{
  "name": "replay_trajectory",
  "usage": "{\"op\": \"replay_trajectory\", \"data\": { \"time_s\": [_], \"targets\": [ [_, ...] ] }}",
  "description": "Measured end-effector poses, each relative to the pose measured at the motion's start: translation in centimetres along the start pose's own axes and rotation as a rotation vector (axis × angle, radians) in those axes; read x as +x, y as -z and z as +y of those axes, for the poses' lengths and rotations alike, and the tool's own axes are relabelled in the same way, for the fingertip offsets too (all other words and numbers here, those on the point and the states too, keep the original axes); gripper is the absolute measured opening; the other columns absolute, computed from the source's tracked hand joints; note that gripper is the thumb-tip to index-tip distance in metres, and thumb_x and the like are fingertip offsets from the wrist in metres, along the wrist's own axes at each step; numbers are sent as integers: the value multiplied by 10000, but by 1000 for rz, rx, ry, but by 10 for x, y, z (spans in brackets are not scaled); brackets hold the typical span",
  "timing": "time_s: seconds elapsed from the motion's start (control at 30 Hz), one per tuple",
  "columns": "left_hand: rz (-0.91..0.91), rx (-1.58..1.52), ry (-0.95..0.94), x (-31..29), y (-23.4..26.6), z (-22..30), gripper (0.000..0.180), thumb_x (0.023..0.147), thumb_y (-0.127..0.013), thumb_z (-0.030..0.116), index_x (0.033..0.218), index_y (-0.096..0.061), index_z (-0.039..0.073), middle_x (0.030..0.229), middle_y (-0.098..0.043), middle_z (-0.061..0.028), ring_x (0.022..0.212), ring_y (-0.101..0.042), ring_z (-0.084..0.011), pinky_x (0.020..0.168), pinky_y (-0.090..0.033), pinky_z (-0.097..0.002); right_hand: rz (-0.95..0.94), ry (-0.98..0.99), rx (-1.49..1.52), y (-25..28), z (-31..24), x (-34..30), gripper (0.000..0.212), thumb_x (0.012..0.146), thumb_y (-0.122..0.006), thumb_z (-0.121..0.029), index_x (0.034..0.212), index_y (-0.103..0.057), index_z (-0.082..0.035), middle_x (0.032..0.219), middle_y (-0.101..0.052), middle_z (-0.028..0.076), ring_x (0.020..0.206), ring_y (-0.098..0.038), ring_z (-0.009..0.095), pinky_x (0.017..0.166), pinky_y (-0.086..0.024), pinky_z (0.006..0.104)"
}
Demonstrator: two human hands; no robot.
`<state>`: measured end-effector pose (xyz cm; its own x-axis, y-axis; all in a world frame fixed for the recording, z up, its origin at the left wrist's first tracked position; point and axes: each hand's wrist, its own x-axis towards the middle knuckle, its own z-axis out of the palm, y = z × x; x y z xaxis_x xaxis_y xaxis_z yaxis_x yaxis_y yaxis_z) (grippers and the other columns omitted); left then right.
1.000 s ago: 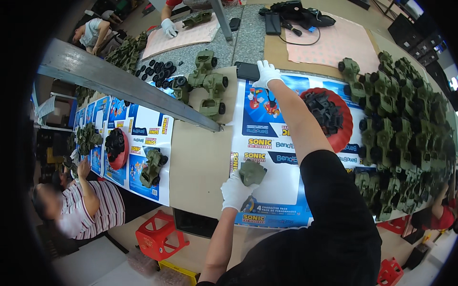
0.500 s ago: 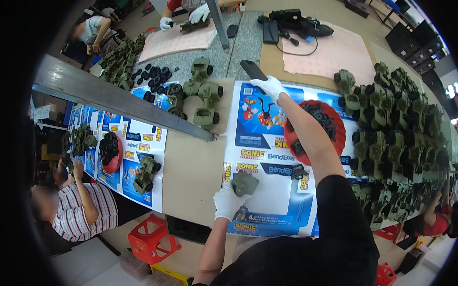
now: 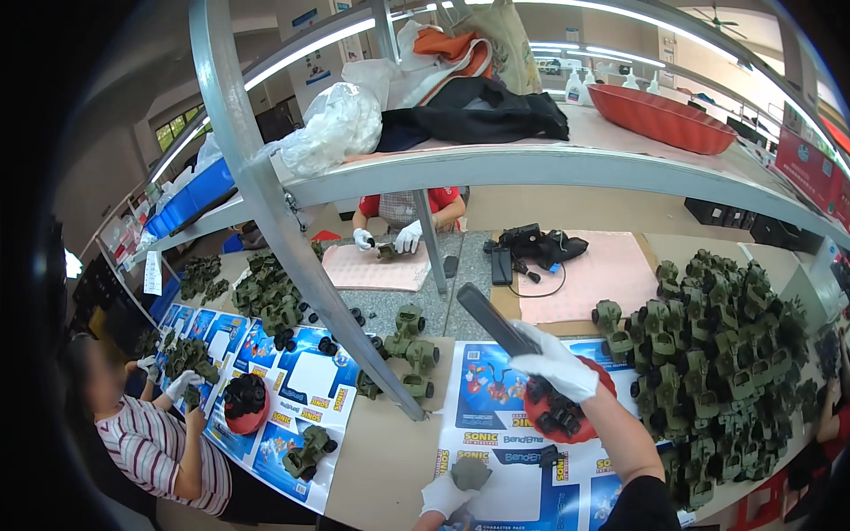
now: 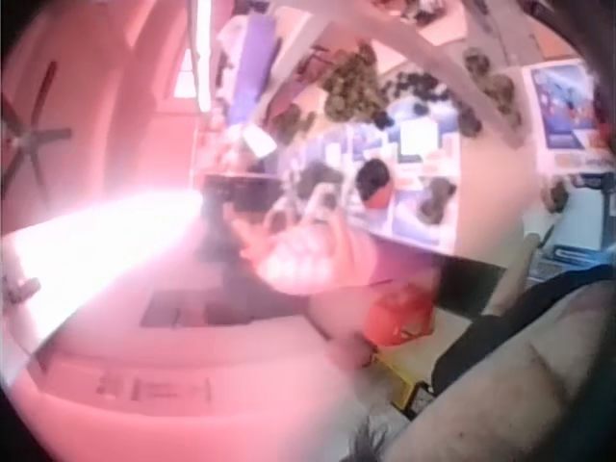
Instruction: The person assembles green toy tanks by attaching black wheels to the tank bodies. They pick up a tank body from a pile, attach wheels one by one, and place the completed unit on the table. The process is repeated for multiple units.
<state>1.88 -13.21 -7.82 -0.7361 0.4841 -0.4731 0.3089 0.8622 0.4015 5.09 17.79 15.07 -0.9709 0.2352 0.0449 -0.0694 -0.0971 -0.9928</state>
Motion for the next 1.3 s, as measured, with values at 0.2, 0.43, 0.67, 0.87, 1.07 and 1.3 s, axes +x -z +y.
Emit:
{"op": "replay_trajectory", "data": {
  "time_s": [0.2, 0.43, 0.67, 0.87, 1.07, 1.3],
  "targets": [
    [-15, 9, 3, -8, 2, -7, 712, 621, -794, 530, 1166, -628, 102, 1055, -696, -160, 968, -675, -326, 831, -530, -421, 208, 445, -461, -42, -195, -91, 867, 747, -773, -293, 1431, -363, 45, 1221, -527, 88, 1076, -496, 143, 916, -385, 279],
    [11, -10, -64, -14, 10, 3, 586, 651, -729, 551, 1029, -699, 104, 965, -715, -152, 891, -697, -324, 778, -554, -410, 78, 560, -1202, -78, -385, 55, 337, 942, -521, -360, 1159, -668, -148, 755, -554, -28, 603, -432, 40, 527, -354, 219],
    [94, -9, -39, -6, -7, -8, 605, 635, -736, 564, 1021, -698, 99, 951, -714, -154, 899, -698, -315, 777, -551, -423, -27, 341, -1156, -197, -367, 215, 395, 907, -566, -375, 1201, -665, -131, 926, -654, 25, 736, -563, 132, 656, -458, 285],
    [67, -18, -83, -5, -18, -9, 638, 643, -757, 525, 1056, -639, 53, 944, -698, -154, 931, -672, -335, 793, -528, -442, -987, 964, -1750, -208, -368, 354, 479, 860, -638, -250, 1322, -564, -146, 1263, -609, 94, 1120, -587, 276, 998, -450, 353],
    [58, -60, 38, -10, -18, -17, 644, 631, -802, 469, 1084, -611, 52, 1031, -648, -184, 967, -650, -318, 807, -514, -441, -367, 423, -1621, -264, -301, 296, 510, 842, -650, -141, 1340, -538, -138, 1268, -596, 45, 1169, -537, 194, 920, -493, 362],
    [168, -184, 117, -22, 15, -27, 809, 665, -766, 434, 1303, -464, 38, 1142, -612, -212, 1043, -612, -364, 875, -483, -477, -325, 733, -1269, -249, -375, 275, 384, 905, -601, -232, 1249, -536, -73, 1146, -629, 112, 976, -619, 258, 798, -519, 313]
  ]
}}
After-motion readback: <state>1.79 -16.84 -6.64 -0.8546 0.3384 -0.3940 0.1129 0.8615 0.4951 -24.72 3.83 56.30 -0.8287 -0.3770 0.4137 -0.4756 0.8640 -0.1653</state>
